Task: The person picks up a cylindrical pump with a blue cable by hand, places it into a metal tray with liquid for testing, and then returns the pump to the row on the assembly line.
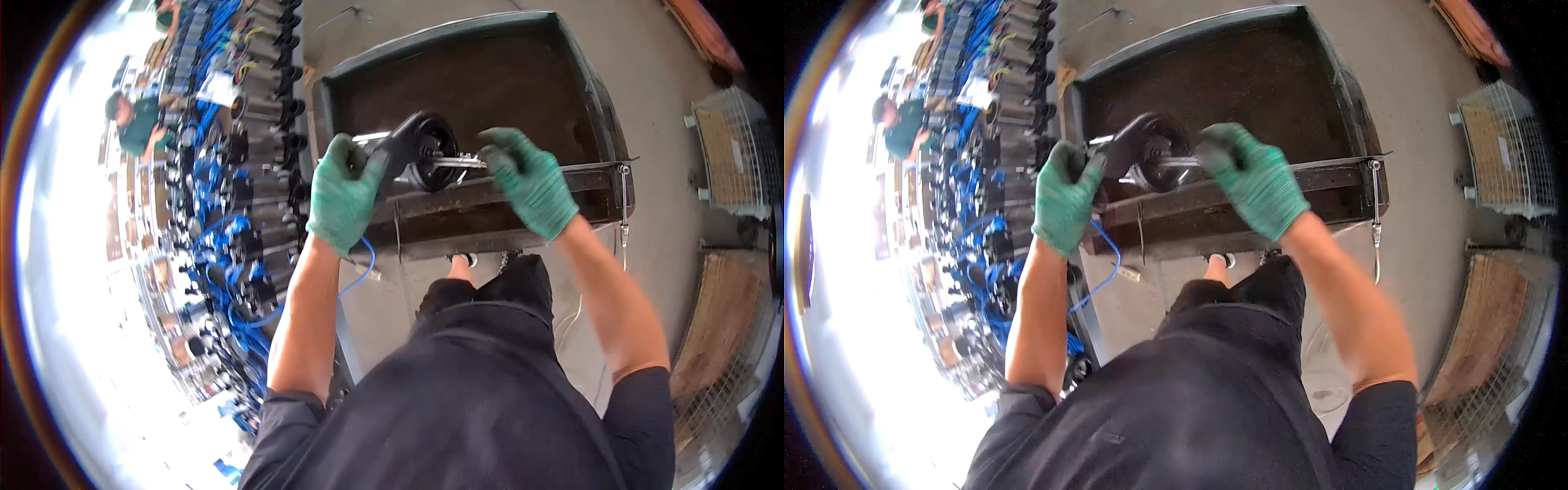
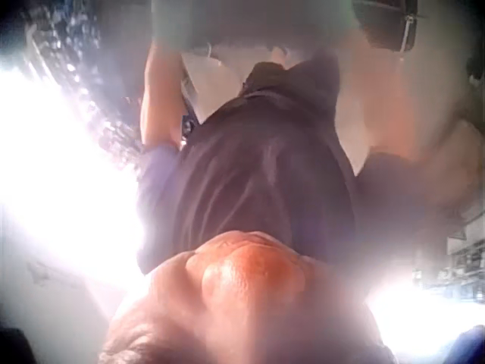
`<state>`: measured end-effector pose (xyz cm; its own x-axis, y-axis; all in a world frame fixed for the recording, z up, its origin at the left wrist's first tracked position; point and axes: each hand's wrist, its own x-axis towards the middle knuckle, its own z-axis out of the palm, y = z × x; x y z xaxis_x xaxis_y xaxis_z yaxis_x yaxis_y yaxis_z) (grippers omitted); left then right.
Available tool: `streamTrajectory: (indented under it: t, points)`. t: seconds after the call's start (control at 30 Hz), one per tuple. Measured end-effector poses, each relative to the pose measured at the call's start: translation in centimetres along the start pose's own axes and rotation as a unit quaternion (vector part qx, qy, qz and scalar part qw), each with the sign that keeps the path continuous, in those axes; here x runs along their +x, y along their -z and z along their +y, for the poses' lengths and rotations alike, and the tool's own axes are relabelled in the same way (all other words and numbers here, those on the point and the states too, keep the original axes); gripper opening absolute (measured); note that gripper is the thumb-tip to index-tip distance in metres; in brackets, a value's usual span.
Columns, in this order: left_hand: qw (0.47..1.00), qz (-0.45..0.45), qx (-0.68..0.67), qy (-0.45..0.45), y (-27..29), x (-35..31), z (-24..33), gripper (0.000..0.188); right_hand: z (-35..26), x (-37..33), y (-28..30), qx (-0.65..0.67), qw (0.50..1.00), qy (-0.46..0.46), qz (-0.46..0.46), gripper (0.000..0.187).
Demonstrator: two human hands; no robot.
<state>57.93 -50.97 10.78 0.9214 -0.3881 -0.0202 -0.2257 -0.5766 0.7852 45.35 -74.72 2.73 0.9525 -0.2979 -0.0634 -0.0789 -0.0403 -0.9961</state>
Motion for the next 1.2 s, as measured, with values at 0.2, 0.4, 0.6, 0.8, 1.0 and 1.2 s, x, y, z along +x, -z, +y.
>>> streamTrajectory:
  t: [0.2,0.4,0.6,0.8,1.0,1.2]
  points:
    - [0.999,0.014,-0.024,0.032,-0.3,-4.7,3.4,0.023,-3.2,-3.5,-5.1,0.157,0.975,-0.160,-0.008,0.026]
    - [0.991,-0.024,-0.082,0.100,-3.9,-8.9,1.6,0.020,0.8,-5.9,-3.2,0.206,0.942,-0.259,-0.060,0.025]
    - [0.992,-0.042,0.020,0.120,-8.1,-11.5,-0.4,0.021,6.6,-8.2,-1.5,0.224,0.918,-0.318,-0.072,0.025]
    - [0.995,-0.046,0.012,0.093,-11.9,-12.5,-2.5,0.021,10.6,-8.2,-0.1,0.223,0.899,-0.369,-0.071,0.025]
    - [0.991,-0.107,-0.073,0.037,-7.3,-12.0,-5.0,0.036,10.6,-8.3,0.2,0.153,0.924,-0.340,-0.085,0.028]
    - [0.948,-0.065,0.310,0.004,6.1,-12.3,-16.4,0.058,6.9,-7.5,-0.6,-0.358,0.932,-0.035,0.037,0.035]
